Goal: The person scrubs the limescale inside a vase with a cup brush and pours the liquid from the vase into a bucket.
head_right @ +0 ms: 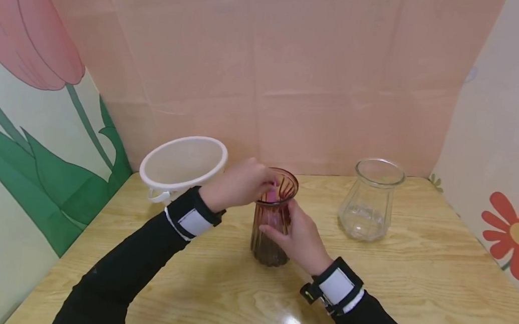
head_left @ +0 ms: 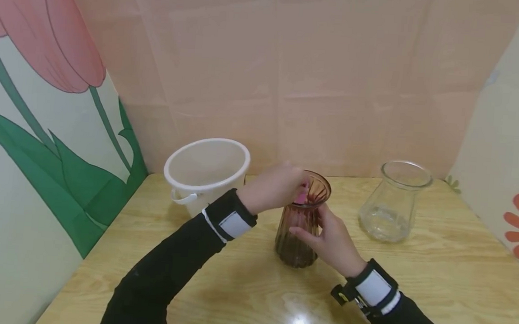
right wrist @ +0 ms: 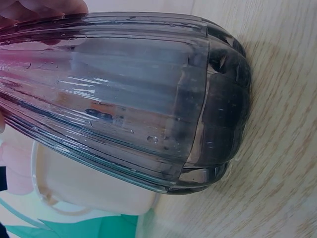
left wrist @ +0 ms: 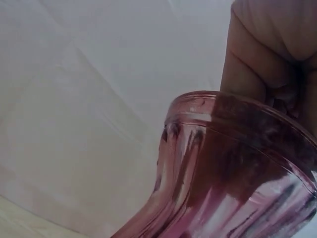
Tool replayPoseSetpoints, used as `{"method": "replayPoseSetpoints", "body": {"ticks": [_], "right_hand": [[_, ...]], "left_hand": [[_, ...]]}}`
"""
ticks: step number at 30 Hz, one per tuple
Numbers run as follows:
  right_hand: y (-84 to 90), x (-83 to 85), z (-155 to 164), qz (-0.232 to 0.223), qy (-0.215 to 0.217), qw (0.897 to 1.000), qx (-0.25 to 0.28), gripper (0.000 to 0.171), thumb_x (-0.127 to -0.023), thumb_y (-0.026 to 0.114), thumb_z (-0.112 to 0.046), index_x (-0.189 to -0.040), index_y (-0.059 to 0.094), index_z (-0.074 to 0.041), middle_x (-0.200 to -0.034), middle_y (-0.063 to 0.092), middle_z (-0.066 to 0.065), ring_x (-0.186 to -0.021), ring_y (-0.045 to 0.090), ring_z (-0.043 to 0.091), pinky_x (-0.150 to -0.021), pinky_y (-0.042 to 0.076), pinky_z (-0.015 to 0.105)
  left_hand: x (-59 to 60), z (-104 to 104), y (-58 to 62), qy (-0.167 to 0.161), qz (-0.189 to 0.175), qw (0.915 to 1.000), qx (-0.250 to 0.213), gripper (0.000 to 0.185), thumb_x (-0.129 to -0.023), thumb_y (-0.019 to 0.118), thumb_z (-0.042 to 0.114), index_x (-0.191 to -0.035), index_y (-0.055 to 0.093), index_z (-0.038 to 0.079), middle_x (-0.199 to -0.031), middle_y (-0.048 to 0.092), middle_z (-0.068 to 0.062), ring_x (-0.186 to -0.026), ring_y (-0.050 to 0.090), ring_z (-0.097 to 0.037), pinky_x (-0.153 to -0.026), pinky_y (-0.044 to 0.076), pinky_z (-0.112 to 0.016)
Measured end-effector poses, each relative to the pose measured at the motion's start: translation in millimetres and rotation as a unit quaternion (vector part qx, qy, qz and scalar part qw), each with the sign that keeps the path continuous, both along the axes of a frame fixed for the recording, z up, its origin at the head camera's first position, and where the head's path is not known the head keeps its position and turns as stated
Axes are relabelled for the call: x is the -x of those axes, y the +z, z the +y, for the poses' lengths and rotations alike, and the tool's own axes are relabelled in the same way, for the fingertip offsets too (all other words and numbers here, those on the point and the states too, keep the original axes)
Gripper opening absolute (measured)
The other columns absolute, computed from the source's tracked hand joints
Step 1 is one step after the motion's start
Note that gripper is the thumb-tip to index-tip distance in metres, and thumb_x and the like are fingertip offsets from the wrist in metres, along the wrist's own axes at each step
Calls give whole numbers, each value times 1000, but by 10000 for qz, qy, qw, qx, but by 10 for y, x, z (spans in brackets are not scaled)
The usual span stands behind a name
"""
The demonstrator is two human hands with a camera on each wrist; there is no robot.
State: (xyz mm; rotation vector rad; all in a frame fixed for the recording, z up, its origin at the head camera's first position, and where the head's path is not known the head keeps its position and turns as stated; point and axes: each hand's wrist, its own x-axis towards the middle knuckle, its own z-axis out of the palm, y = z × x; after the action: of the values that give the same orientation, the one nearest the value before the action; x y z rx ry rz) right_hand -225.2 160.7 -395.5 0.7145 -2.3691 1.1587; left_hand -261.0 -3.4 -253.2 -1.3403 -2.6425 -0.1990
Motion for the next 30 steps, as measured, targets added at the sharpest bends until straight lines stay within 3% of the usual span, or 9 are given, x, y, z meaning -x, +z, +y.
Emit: {"method": "replayPoseSetpoints", "body": {"ticks": [8,13,20,30], "right_hand": [[24,-32,21,55,82,9999,-41,74,-82,80,-21,-141,37,-9,-118,61,10,-98,62,20,-76,54,38],[25,-46,36,88,115,9999,-24,75,-82,80,-19,-142,36,-10,-119,61,11,-100,62,22,-78,55,38],[22,-57,65,128,125,9998,-22,79,-81,81,-18,-144,34,-13,-125,59,12,-105,62,24,-82,54,39],[33,-84,72,195,188,9996,7,80,-80,81,-15,-144,35,-11,-126,58,13,-107,61,26,-84,54,40]], "left_hand": [[118,84,51,-398,-799,9944,570,16,-88,66,2,-87,79,12,-75,68,6,-63,50,-6,-57,39,-17],[137,111,59,-441,-1163,9903,614,18,-89,64,0,-84,77,11,-69,64,6,-59,46,-6,-55,36,-18],[144,118,33,-598,-1171,9902,472,18,-96,61,9,-81,71,8,-67,57,5,-59,47,-7,-55,37,-18],[131,93,3,-845,-1200,9890,198,15,-98,59,12,-88,69,7,-75,61,2,-67,54,-8,-61,42,-18]]}}
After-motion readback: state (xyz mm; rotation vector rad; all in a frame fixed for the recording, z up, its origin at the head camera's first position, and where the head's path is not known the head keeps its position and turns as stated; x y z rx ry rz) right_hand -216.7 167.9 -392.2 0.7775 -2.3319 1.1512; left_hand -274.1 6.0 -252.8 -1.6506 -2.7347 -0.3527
